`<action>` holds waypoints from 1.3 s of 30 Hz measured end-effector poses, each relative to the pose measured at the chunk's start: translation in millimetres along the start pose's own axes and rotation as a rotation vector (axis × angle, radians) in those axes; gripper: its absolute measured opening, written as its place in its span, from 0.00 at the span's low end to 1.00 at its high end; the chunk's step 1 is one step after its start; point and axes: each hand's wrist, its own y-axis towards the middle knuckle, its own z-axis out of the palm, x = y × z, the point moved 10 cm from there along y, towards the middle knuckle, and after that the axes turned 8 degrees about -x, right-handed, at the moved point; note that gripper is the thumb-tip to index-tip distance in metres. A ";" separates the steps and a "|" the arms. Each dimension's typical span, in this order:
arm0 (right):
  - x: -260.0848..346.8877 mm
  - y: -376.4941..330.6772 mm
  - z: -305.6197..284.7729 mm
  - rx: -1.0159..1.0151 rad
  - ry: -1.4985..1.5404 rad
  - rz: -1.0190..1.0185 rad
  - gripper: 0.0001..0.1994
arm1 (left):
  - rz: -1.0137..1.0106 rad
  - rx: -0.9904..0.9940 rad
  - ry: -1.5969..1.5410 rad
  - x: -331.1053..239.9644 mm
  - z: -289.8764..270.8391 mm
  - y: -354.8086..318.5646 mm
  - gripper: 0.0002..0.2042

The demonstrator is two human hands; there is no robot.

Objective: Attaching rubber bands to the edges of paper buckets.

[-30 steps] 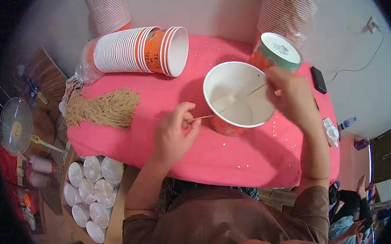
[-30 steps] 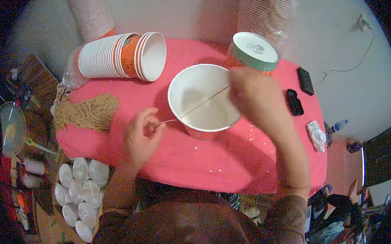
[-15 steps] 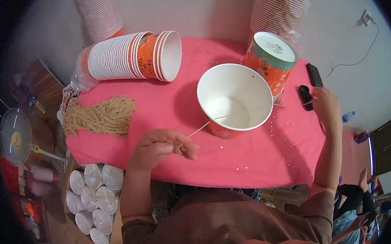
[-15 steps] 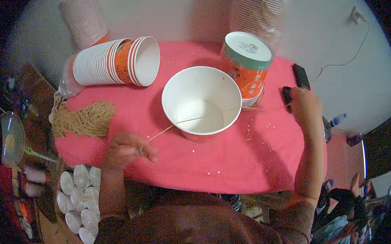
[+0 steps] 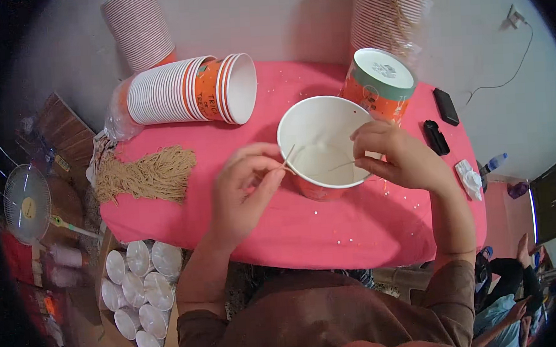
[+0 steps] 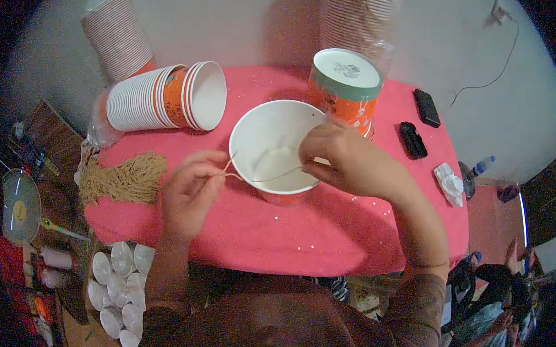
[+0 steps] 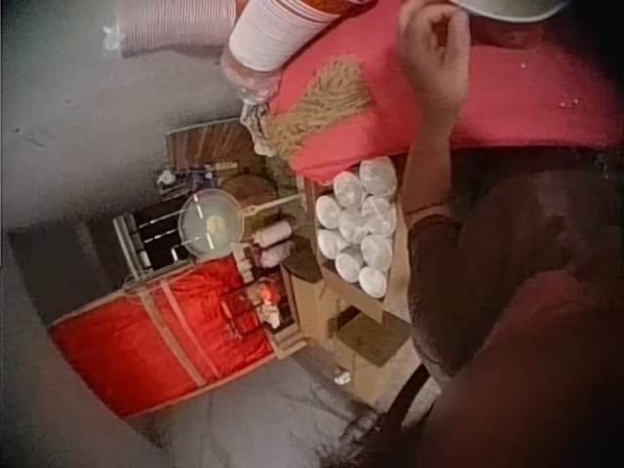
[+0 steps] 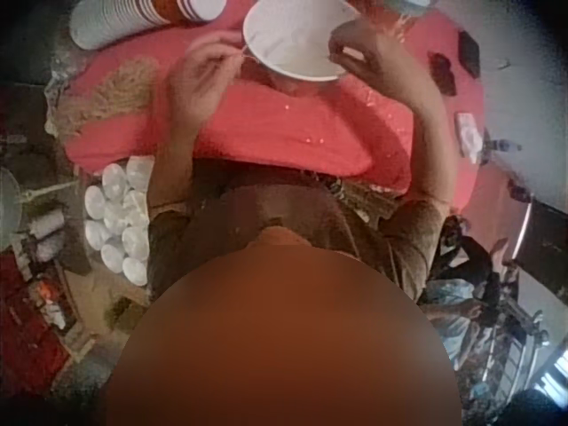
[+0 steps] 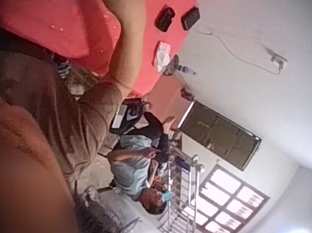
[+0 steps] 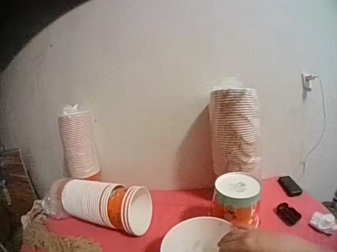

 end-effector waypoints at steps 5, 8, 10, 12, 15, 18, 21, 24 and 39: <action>35.5 12.7 -22.5 -0.213 0.399 -0.085 0.03 | -0.244 0.090 0.076 26.2 26.7 -0.4 0.04; 34.4 23.3 -18.0 -0.226 0.448 -0.062 0.02 | -0.206 0.179 0.077 16.4 43.4 0.8 0.07; 29.6 31.0 -11.0 -0.204 0.534 0.021 0.02 | -0.280 0.201 -0.086 18.3 51.6 -2.1 0.07; 27.6 36.3 -8.3 -0.232 0.552 0.020 0.02 | -0.220 0.204 0.022 20.0 48.5 1.1 0.07; 21.0 40.9 -1.8 -0.261 0.569 0.037 0.03 | -0.169 0.189 0.084 29.3 46.9 2.6 0.06; 19.1 43.2 7.4 -0.252 0.622 0.058 0.03 | -0.193 0.182 0.037 26.1 46.2 4.0 0.06; 21.3 47.0 9.9 -0.236 0.653 0.062 0.04 | -0.228 0.219 0.009 29.5 48.2 2.3 0.06; 22.0 50.5 12.7 -0.231 0.610 0.066 0.03 | -0.252 0.237 -0.029 34.0 50.6 0.3 0.06; 45.1 23.8 -2.0 -0.374 0.172 -0.229 0.08 | -0.471 0.225 -0.298 57.1 44.4 -3.3 0.06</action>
